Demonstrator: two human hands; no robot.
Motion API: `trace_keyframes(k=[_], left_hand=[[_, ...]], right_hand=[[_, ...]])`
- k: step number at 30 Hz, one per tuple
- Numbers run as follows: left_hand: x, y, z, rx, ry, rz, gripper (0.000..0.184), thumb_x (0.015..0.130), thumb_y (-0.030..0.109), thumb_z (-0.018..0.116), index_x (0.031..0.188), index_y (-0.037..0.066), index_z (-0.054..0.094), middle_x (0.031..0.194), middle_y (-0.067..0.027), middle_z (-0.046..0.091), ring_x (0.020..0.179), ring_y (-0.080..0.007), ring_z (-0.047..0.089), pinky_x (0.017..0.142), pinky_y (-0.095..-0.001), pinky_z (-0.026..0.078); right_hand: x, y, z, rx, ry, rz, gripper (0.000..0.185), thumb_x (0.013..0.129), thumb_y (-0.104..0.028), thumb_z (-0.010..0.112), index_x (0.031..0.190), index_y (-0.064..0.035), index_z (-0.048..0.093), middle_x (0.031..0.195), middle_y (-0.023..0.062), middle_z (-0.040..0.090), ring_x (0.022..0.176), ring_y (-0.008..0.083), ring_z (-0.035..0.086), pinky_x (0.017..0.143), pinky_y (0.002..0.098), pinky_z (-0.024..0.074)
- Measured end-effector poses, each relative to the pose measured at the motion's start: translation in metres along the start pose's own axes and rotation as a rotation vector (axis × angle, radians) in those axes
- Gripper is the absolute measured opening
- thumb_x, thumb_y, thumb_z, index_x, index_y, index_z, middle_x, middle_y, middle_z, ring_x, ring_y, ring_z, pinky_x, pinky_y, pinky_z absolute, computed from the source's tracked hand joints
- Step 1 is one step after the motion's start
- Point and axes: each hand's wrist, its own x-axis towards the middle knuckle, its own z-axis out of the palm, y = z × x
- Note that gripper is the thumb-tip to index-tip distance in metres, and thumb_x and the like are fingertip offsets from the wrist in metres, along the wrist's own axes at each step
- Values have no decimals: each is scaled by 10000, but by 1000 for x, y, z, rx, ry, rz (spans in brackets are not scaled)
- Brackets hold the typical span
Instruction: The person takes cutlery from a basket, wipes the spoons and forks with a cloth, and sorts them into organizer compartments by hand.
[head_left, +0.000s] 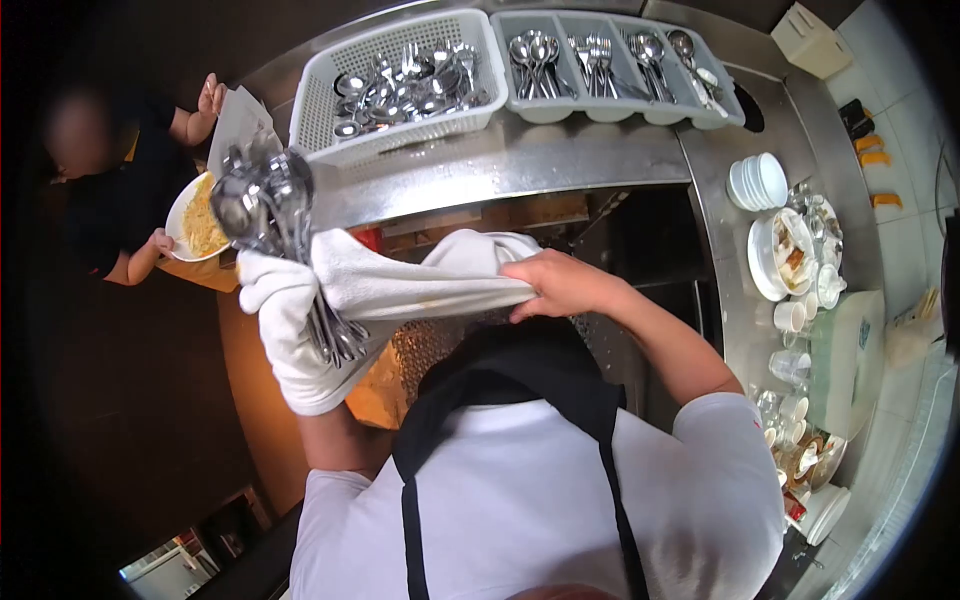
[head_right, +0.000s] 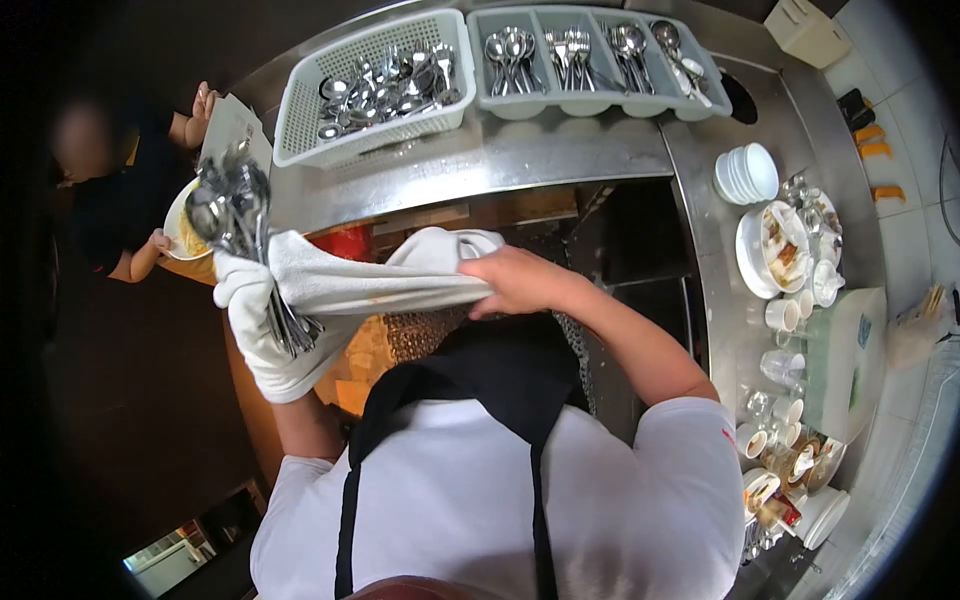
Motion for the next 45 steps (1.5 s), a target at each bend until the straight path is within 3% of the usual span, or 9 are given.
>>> trace_keyframes(k=[8, 10, 14, 19, 23, 28, 31, 35, 45], left_hand=[[5, -12, -36, 102, 155, -317, 204, 889, 77, 601, 925, 160, 419, 937, 26, 429, 909, -95, 496, 870, -238, 380], [-3, -24, -47, 327, 187, -172, 235, 870, 62, 635, 981, 142, 444, 1003, -7, 458, 963, -114, 510, 915, -235, 390], [3, -26, -46, 230, 243, 33, 322, 858, 50, 700, 1067, 96, 460, 1085, -53, 474, 1030, -143, 509, 965, -247, 396], [-7, -33, -17, 32, 257, -54, 158, 892, -23, 565, 956, 83, 467, 978, -64, 497, 936, -179, 550, 909, -309, 458], [-12, -29, 1, 186, 196, -23, 217, 845, -28, 598, 911, 101, 435, 909, -36, 456, 833, -155, 508, 766, -266, 433], [-35, -27, 32, -14, 89, -324, 284, 689, -83, 704, 822, 102, 534, 853, -18, 514, 749, -168, 532, 653, -270, 433], [-28, -20, 41, -81, -47, -89, 189, 669, -29, 689, 739, 96, 566, 808, 11, 598, 688, -102, 530, 614, -258, 410], [-22, -9, 58, -165, -208, -65, 201, 664, -32, 712, 782, 93, 608, 815, -40, 621, 770, -197, 594, 707, -306, 473], [-18, -12, 65, -391, -274, 41, 186, 667, -12, 701, 821, 91, 686, 824, -19, 686, 817, -174, 653, 748, -302, 484]], right_hand=[[-46, 51, -41, -182, -50, 382, 231, 768, -170, 758, 902, -29, 634, 860, 154, 663, 823, 313, 664, 742, 420, 504], [-58, 28, -82, 66, -73, 390, 266, 793, -248, 764, 911, -33, 663, 913, 111, 689, 837, 252, 676, 759, 415, 523], [-88, 55, -98, 1516, 669, 41, 498, 850, -364, 735, 1194, -28, 606, 1086, 70, 665, 1020, 225, 628, 920, 375, 504], [-70, -40, -45, 1074, 845, 59, 401, 963, -303, 577, 1251, -24, 579, 1203, 128, 635, 1153, 241, 572, 1022, 377, 438], [-50, -27, -46, -23, 1061, 210, 331, 907, -152, 643, 1202, -6, 611, 1155, 96, 648, 1092, 215, 603, 928, 323, 497], [-17, 8, -14, 1008, 934, 153, 391, 808, -22, 668, 1193, -23, 594, 1155, 83, 633, 1036, 214, 610, 923, 303, 487], [38, -29, -10, -179, 626, 148, 348, 723, -52, 710, 1062, -30, 637, 927, 104, 674, 827, 224, 640, 754, 289, 510], [93, -33, 4, 453, 468, 91, 194, 762, -71, 709, 934, -44, 623, 851, 52, 643, 757, 132, 609, 670, 284, 500], [101, 7, -11, -142, 1056, -5, 137, 841, -79, 646, 959, -10, 656, 956, 115, 649, 895, 248, 637, 807, 360, 501]])
